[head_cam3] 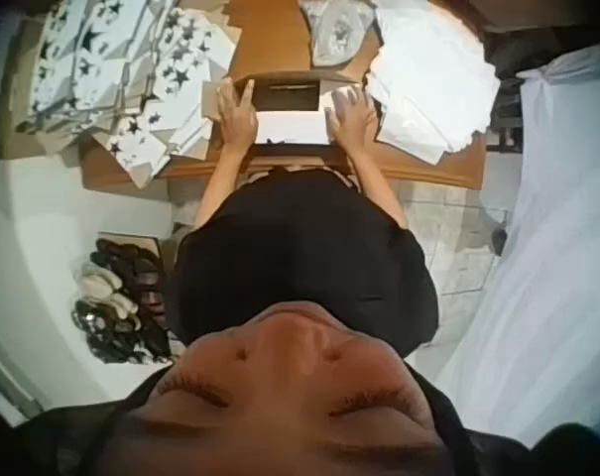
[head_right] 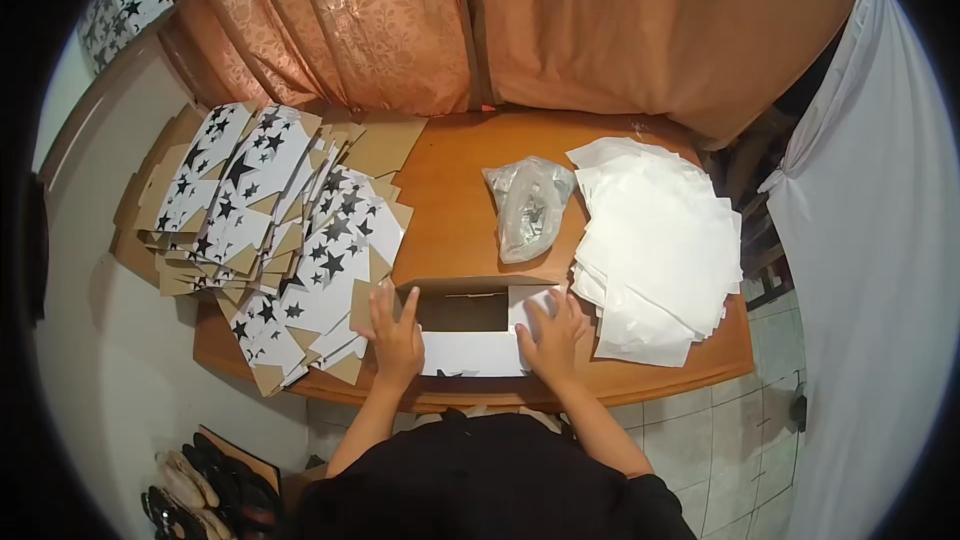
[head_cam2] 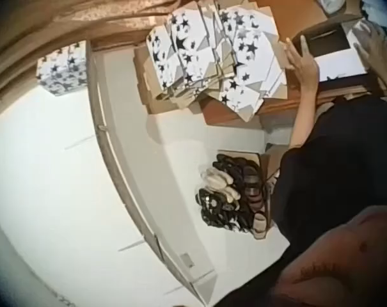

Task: The person is folding and assembling star-patterned cardboard shoe boxes, placing tissue paper inside, and stacking them on a shelf.

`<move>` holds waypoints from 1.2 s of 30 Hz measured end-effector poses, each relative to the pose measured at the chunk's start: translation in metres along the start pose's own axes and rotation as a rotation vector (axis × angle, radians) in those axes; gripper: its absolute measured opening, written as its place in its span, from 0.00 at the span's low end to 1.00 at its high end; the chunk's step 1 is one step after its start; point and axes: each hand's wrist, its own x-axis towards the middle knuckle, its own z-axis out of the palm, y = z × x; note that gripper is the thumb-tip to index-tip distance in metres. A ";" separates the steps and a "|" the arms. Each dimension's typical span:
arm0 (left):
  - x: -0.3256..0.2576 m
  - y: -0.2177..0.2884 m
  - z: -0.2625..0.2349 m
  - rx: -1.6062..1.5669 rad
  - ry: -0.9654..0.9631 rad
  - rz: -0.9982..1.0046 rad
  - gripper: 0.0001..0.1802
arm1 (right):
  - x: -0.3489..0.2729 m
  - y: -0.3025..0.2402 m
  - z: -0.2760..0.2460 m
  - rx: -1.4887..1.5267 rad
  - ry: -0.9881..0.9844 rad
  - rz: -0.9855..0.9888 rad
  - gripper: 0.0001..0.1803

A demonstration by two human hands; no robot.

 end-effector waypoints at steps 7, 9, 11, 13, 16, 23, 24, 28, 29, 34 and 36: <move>-0.001 -0.038 -0.035 -0.247 0.611 -0.155 0.25 | 0.016 -0.014 -0.008 0.262 -0.116 0.477 0.30; 0.001 -0.051 -0.043 -0.406 0.581 -0.319 0.24 | 0.018 -0.017 -0.008 0.185 -0.176 0.452 0.30; 0.002 -0.075 -0.030 -0.390 0.536 -0.357 0.25 | 0.022 -0.014 -0.010 0.334 -0.155 0.474 0.28; 0.003 -0.089 -0.017 -0.763 0.324 -0.296 0.28 | 0.022 -0.010 -0.009 0.420 -0.097 0.500 0.22; 0.006 -0.079 -0.012 -0.826 0.192 -0.291 0.34 | 0.034 -0.010 -0.021 0.348 -0.124 0.456 0.14; 0.017 -0.047 0.000 -0.576 -0.109 -0.388 0.62 | 0.035 -0.014 -0.008 0.283 -0.240 0.436 0.21; 0.018 -0.043 0.004 -0.510 -0.115 -0.426 0.62 | 0.035 -0.014 -0.008 0.284 -0.241 0.433 0.21; 0.020 -0.039 0.014 -0.384 -0.154 -0.472 0.59 | 0.032 -0.009 -0.005 0.336 -0.229 0.423 0.21; 0.020 -0.039 0.016 -0.353 -0.180 -0.460 0.59 | 0.031 -0.007 -0.002 0.353 -0.214 0.416 0.21; 0.016 -0.060 0.038 -0.566 -0.108 -0.387 0.51 | 0.029 0.000 0.006 0.695 0.003 0.561 0.20; 0.018 -0.068 0.046 -1.178 -0.050 -0.361 0.41 | 0.028 0.008 0.006 0.814 0.032 0.672 0.21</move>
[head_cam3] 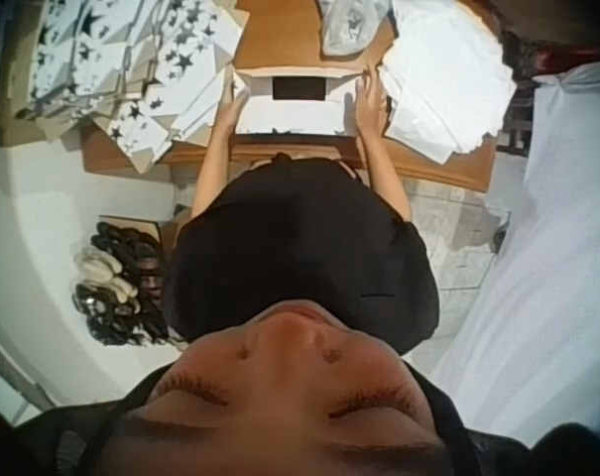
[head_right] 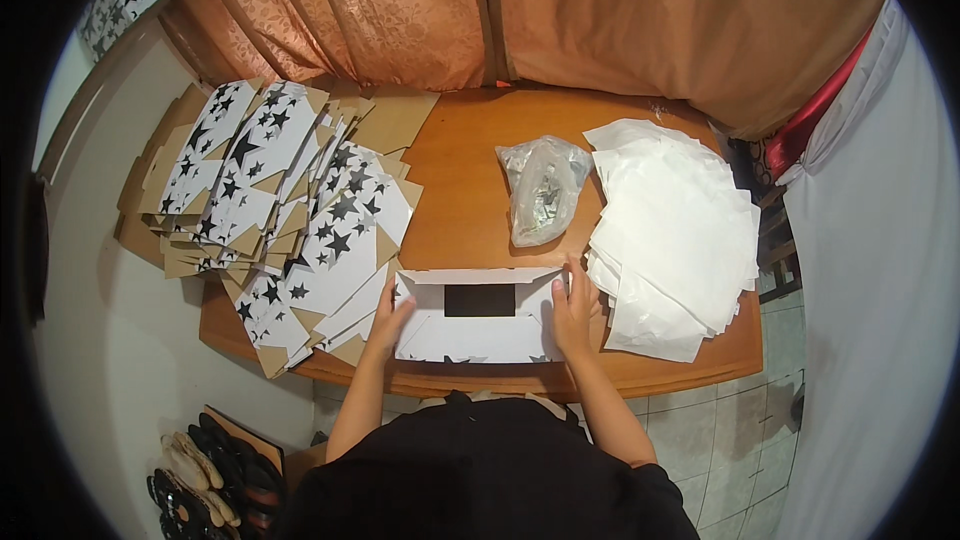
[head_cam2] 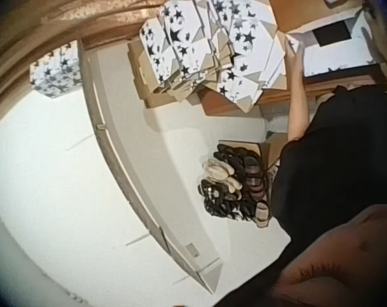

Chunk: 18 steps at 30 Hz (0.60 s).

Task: The person is folding and assembling star-patterned cardboard shoe boxes, placing tissue paper inside, and stacking them on a shelf.

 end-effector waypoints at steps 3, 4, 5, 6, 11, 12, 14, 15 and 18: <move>0.004 0.021 -0.006 -0.109 -0.069 -0.113 0.38 | 0.006 0.005 -0.007 -0.263 -0.134 -0.073 0.25; 0.006 0.019 -0.008 -0.010 -0.059 -0.112 0.43 | 0.006 0.001 -0.006 -0.343 -0.153 -0.076 0.27; 0.006 0.019 -0.008 -0.012 -0.055 -0.114 0.43 | 0.006 -0.004 -0.005 -0.423 -0.171 -0.079 0.30; 0.004 0.029 -0.001 0.214 -0.040 -0.132 0.47 | 0.005 -0.010 -0.005 -0.427 -0.173 -0.076 0.30; -0.009 0.051 0.024 0.711 0.085 -0.056 0.57 | 0.003 -0.019 0.001 -0.432 -0.117 -0.146 0.33; -0.014 0.063 0.028 0.732 0.094 -0.013 0.55 | 0.004 -0.015 0.001 -0.434 -0.116 -0.144 0.33; -0.015 0.068 0.034 0.655 0.089 0.001 0.54 | 0.005 -0.006 -0.001 -0.268 -0.237 -0.108 0.34; -0.016 0.069 0.033 0.580 0.096 0.013 0.53 | 0.005 -0.009 -0.001 -0.268 -0.242 -0.110 0.34; -0.014 0.063 0.035 0.720 0.162 0.102 0.52 | 0.005 -0.018 -0.002 -0.355 -0.283 -0.076 0.35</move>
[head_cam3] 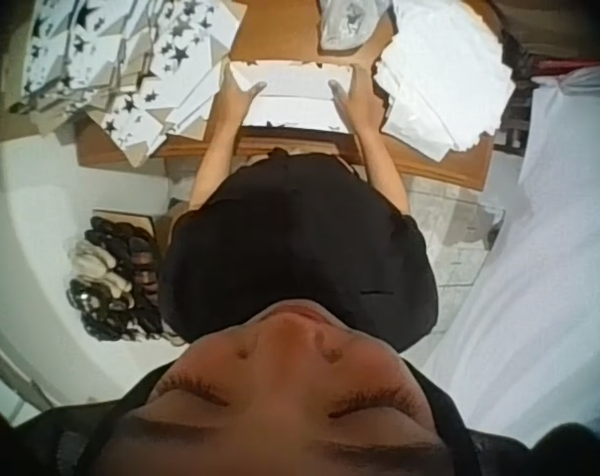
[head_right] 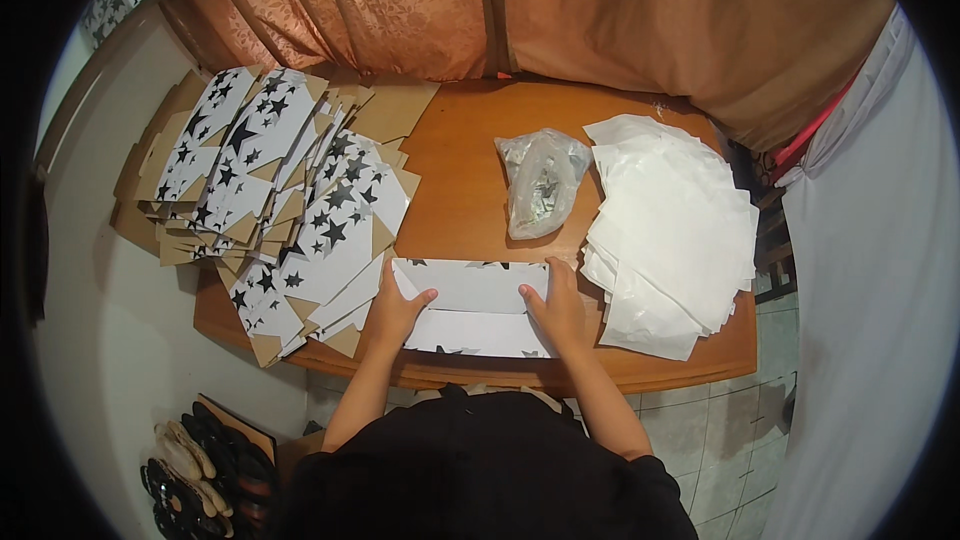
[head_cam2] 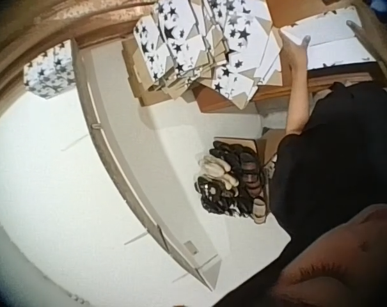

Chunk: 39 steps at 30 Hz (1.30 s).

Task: The person is folding and assembling star-patterned cardboard shoe boxes, placing tissue paper inside, and stacking them on a shelf.

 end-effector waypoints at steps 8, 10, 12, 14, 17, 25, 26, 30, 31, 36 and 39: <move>0.012 -0.034 0.002 -0.360 -0.122 -0.164 0.44 | 0.010 0.055 0.009 0.248 0.136 0.384 0.39; 0.018 -0.058 -0.001 -0.529 -0.141 -0.297 0.41 | 0.011 0.059 -0.005 0.384 -0.054 0.503 0.40; 0.018 -0.063 -0.008 -0.588 -0.228 -0.303 0.39 | 0.011 0.052 -0.015 0.442 -0.274 0.717 0.42; 0.016 -0.059 -0.019 -0.704 -0.285 -0.283 0.36 | 0.011 0.046 -0.021 0.532 -0.268 0.569 0.41; 0.006 -0.037 -0.071 -1.134 -0.145 -0.144 0.34 | 0.011 0.027 -0.042 0.772 -0.197 0.374 0.35; -0.025 -0.037 -0.129 -0.992 -0.150 0.241 0.45 | -0.012 -0.046 -0.057 1.085 -0.347 -0.096 0.36; -0.027 -0.046 -0.123 -0.929 -0.120 0.235 0.43 | -0.015 -0.033 -0.043 1.051 -0.373 -0.069 0.36; -0.039 -0.112 -0.068 -1.156 -0.114 0.150 0.31 | -0.038 0.022 0.012 1.045 -0.335 0.020 0.32; -0.045 -0.109 -0.055 -1.160 -0.105 0.140 0.28 | -0.045 0.032 0.023 1.068 -0.283 0.063 0.31; -0.068 -0.084 0.006 -0.960 0.011 0.019 0.33 | -0.058 0.059 0.033 1.182 -0.006 0.091 0.26; -0.069 -0.095 0.022 -0.686 -0.026 0.110 0.34 | -0.054 0.053 0.035 0.717 0.223 0.076 0.22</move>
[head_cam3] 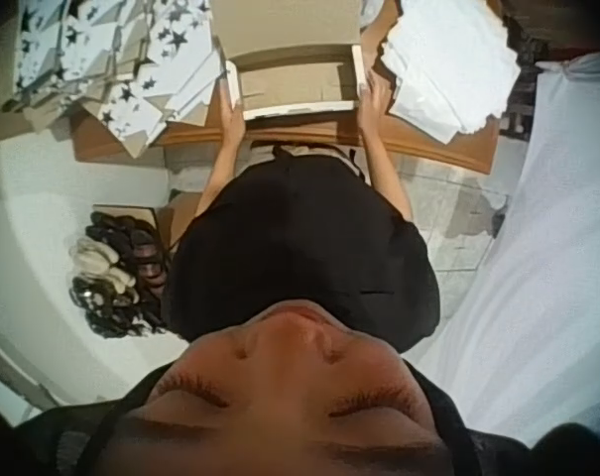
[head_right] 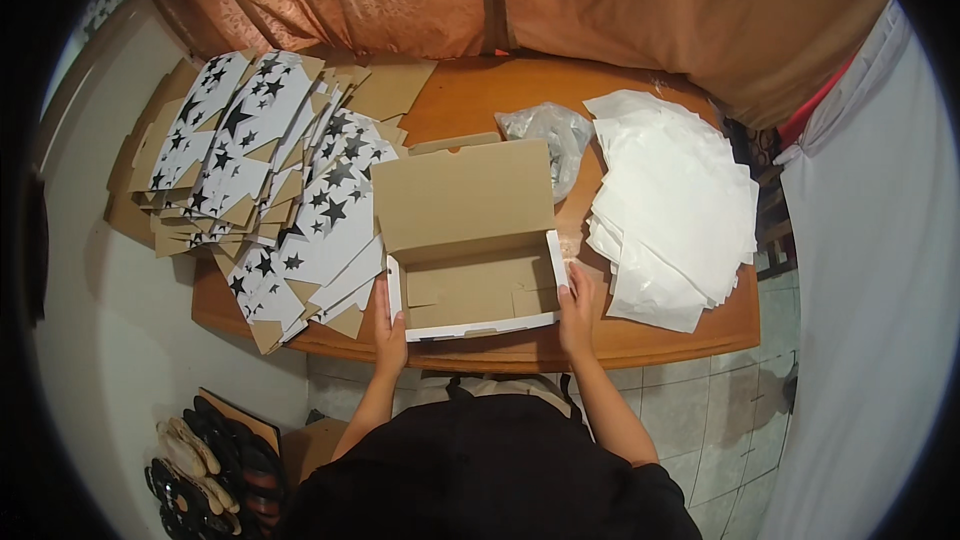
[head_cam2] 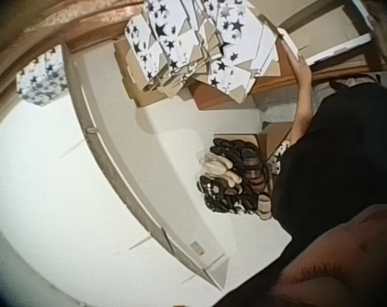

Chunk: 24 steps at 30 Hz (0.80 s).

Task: The person is folding and assembling star-patterned cardboard shoe boxes, placing tissue paper inside, and stacking them on a shelf.

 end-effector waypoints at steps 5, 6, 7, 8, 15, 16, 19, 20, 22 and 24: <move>0.007 0.017 0.009 0.313 0.050 0.058 0.30 | 0.000 0.005 0.002 -0.364 -0.095 0.024 0.24; 0.008 0.020 0.007 0.313 0.044 0.055 0.30 | 0.000 0.001 0.003 -0.486 -0.081 0.007 0.24; 0.010 0.024 0.005 0.595 0.004 0.135 0.29 | -0.001 -0.004 0.004 -0.487 -0.076 0.013 0.24; 0.012 0.028 0.004 0.877 -0.038 0.217 0.28 | -0.003 -0.009 0.005 -0.505 -0.064 0.035 0.24; 0.094 0.069 0.086 0.750 -0.926 0.742 0.25 | -0.008 -0.007 0.013 -0.211 0.071 -0.072 0.24; 0.095 0.051 0.101 0.744 -0.941 0.746 0.25 | -0.009 -0.004 0.011 -0.213 0.085 -0.066 0.24; 0.094 0.000 0.127 0.756 -1.224 0.854 0.26 | -0.018 0.005 0.004 -0.089 -0.002 0.028 0.24; 0.096 -0.012 0.126 0.765 -1.250 0.874 0.27 | -0.020 0.005 0.004 -0.092 0.018 0.038 0.24; 0.101 -0.019 0.127 0.761 -1.301 0.895 0.29 | -0.025 0.001 0.007 -0.056 0.019 0.032 0.24; 0.101 -0.020 0.127 0.791 -1.295 0.875 0.31 | -0.025 0.000 0.008 -0.043 0.046 0.043 0.25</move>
